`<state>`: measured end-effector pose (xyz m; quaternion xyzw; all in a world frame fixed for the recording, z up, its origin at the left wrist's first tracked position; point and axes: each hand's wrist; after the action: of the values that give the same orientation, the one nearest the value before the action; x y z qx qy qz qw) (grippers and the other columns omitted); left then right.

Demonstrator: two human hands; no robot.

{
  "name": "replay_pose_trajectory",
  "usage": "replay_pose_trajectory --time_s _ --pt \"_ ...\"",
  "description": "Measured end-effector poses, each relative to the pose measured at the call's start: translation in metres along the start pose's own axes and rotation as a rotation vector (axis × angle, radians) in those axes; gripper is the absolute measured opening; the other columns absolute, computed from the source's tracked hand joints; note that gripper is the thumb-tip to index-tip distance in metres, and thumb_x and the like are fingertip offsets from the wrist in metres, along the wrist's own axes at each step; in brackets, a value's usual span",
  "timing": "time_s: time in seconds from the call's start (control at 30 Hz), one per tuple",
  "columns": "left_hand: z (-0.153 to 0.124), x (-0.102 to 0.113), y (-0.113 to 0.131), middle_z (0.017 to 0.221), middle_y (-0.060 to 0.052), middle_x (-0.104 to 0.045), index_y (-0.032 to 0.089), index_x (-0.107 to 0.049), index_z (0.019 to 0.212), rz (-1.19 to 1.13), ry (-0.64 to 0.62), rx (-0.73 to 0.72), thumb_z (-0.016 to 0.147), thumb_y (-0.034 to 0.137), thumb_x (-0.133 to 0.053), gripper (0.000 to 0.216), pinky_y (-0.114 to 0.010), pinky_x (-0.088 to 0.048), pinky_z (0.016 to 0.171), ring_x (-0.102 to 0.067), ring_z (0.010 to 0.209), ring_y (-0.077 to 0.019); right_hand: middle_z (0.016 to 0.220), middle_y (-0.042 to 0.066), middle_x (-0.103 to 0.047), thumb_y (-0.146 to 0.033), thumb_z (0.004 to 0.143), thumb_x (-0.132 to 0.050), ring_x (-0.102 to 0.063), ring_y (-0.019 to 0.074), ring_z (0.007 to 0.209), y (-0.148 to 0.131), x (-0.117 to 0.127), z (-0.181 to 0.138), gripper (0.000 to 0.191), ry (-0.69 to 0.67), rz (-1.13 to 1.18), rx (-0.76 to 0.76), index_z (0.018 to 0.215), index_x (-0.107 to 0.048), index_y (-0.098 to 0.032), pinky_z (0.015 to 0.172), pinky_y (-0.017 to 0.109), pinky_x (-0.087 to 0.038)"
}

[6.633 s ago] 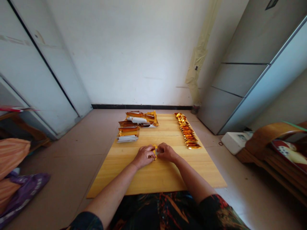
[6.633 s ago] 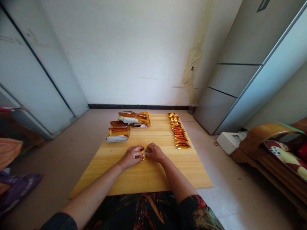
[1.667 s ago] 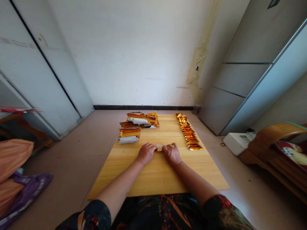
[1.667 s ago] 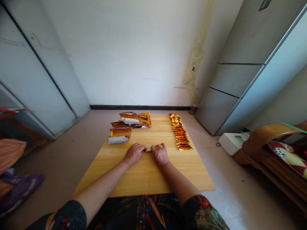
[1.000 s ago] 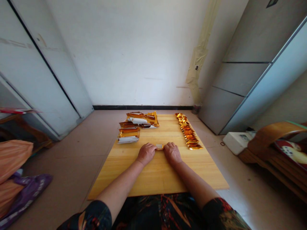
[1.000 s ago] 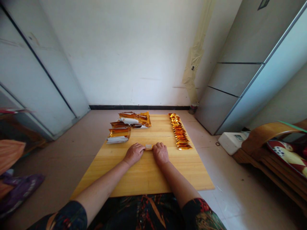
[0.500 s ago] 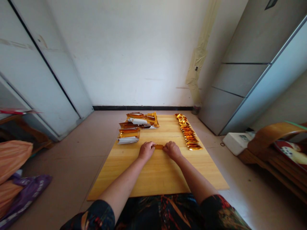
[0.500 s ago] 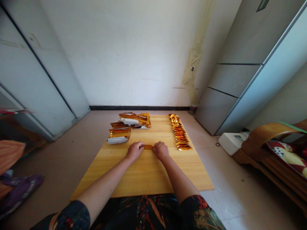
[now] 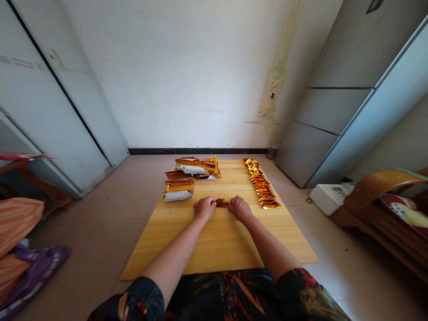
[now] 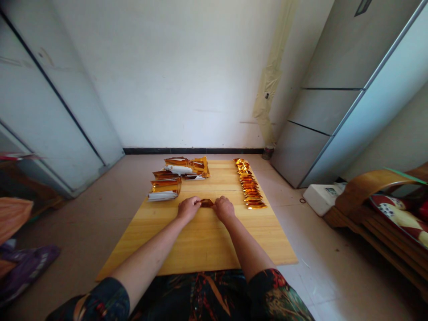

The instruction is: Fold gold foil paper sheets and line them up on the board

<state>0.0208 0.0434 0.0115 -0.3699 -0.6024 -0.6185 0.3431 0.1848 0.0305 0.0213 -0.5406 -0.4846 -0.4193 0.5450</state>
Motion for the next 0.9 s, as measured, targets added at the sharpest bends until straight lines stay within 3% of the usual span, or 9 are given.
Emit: replay_pose_trajectory --time_s 0.7,0.9 --pt "0.007 0.005 0.014 0.102 -0.003 -0.07 0.028 -0.067 0.092 0.084 -0.046 0.116 0.08 0.028 -0.05 0.021 -0.032 -0.04 0.079 -0.061 0.099 -0.0212 0.117 0.019 -0.054 -0.037 0.087 -0.05 -0.051 0.0285 0.112 -0.006 0.009 0.02 0.039 -0.13 -0.058 -0.057 0.113 -0.063 -0.012 0.086 0.036 -0.045" --pt "0.017 0.01 0.014 0.099 -0.002 -0.072 0.029 -0.069 0.086 0.045 -0.084 0.208 0.073 0.025 -0.056 0.018 -0.028 -0.044 0.07 -0.064 0.093 -0.021 0.119 0.018 -0.054 -0.036 0.086 -0.05 -0.05 0.0274 0.113 -0.006 0.01 0.021 0.038 -0.152 -0.054 -0.077 0.115 -0.063 -0.014 0.088 0.035 -0.044"
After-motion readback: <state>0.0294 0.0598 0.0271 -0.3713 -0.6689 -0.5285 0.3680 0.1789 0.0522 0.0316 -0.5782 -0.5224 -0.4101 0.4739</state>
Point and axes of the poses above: each hand's wrist, its own z-axis towards the middle knuckle, its own x-axis out of the back of the hand, y = z × x
